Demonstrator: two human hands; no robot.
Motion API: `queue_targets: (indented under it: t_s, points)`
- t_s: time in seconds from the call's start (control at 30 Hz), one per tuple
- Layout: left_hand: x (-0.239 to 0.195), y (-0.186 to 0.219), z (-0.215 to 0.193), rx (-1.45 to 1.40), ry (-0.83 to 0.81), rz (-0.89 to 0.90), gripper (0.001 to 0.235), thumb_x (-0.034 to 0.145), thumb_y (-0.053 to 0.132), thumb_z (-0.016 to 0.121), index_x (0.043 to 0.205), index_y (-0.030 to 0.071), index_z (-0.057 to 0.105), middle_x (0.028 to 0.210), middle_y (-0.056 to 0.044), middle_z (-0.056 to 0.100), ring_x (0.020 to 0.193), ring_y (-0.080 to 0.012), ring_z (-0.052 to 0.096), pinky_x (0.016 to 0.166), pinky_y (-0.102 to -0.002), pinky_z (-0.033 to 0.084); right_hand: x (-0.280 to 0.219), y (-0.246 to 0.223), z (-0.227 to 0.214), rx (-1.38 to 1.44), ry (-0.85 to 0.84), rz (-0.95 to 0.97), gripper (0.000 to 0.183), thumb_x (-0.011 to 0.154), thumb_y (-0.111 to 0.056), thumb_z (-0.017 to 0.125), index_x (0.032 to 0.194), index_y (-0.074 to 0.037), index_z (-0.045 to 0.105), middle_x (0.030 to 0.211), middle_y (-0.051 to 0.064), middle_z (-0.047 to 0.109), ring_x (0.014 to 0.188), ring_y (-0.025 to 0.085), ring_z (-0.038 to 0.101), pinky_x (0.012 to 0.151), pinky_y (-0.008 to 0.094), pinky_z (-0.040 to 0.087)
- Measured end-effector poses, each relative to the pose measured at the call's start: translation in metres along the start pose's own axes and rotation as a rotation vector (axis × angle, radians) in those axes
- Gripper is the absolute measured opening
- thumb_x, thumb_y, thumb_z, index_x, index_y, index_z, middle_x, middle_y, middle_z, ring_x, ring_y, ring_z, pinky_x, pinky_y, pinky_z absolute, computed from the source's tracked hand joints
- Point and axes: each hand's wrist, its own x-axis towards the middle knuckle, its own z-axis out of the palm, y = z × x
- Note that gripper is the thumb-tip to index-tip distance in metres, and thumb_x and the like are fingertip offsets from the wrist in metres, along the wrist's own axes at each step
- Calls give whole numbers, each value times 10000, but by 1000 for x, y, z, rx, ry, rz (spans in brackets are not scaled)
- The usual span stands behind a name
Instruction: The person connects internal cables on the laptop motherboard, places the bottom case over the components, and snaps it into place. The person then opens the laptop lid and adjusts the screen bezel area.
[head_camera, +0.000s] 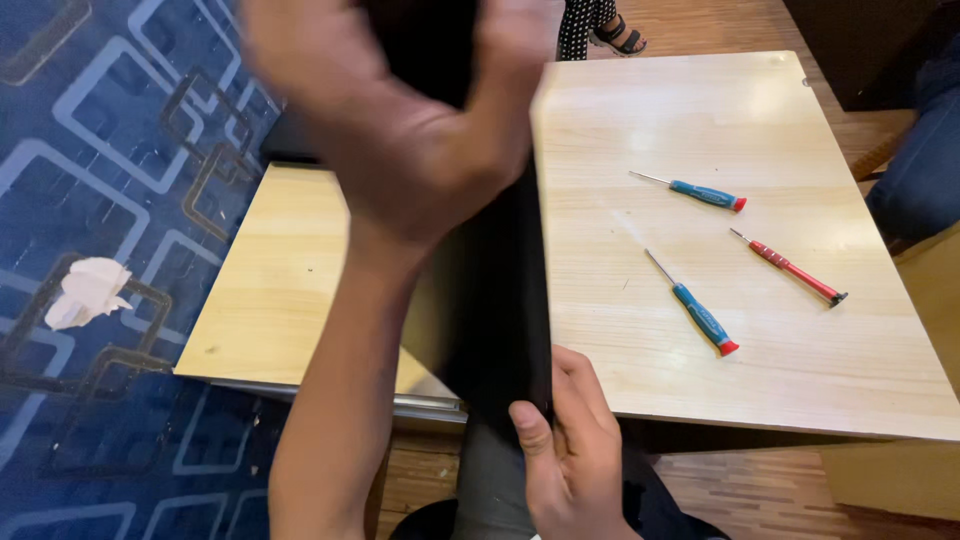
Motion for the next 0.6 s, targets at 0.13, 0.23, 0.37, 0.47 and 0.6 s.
queue_targets:
  t_s: [0.13,0.23,0.37,0.47,0.6]
  points:
    - [-25,-2,49,-179,-288,-98,211,834,227,626,823,41,527,730,-85,552,649,-261,534,625,-386,417,-23,14,16,238,112,248,331,938,-231,529,1083,35,662,981,89,531,896,143,569,775,220,443]
    - [-42,1,69,-373,-420,-228,177,770,203,608,826,93,481,802,-23,533,748,-194,532,746,-328,404,-27,24,16,469,39,424,483,908,-210,554,1322,35,512,1169,114,542,1096,175,579,935,279,485]
    - [-61,-7,93,-505,-521,-296,209,753,196,585,800,102,405,758,-8,429,696,-179,413,647,-317,353,-30,33,3,501,-38,411,645,898,-372,546,1378,47,441,1249,124,613,1112,150,582,939,261,464]
    - [-73,-11,108,-537,-584,-278,292,698,197,624,781,117,356,739,1,372,655,-177,330,641,-328,314,-40,55,-3,439,-14,527,239,929,-272,571,1023,-52,574,616,-90,219,524,13,196,437,228,128]
    - [-79,-10,111,-629,-749,-408,301,648,170,627,763,128,352,721,19,354,643,-145,295,564,-298,267,-19,62,-10,176,-159,583,143,893,-118,610,857,-71,479,573,-19,323,485,117,463,472,251,397]
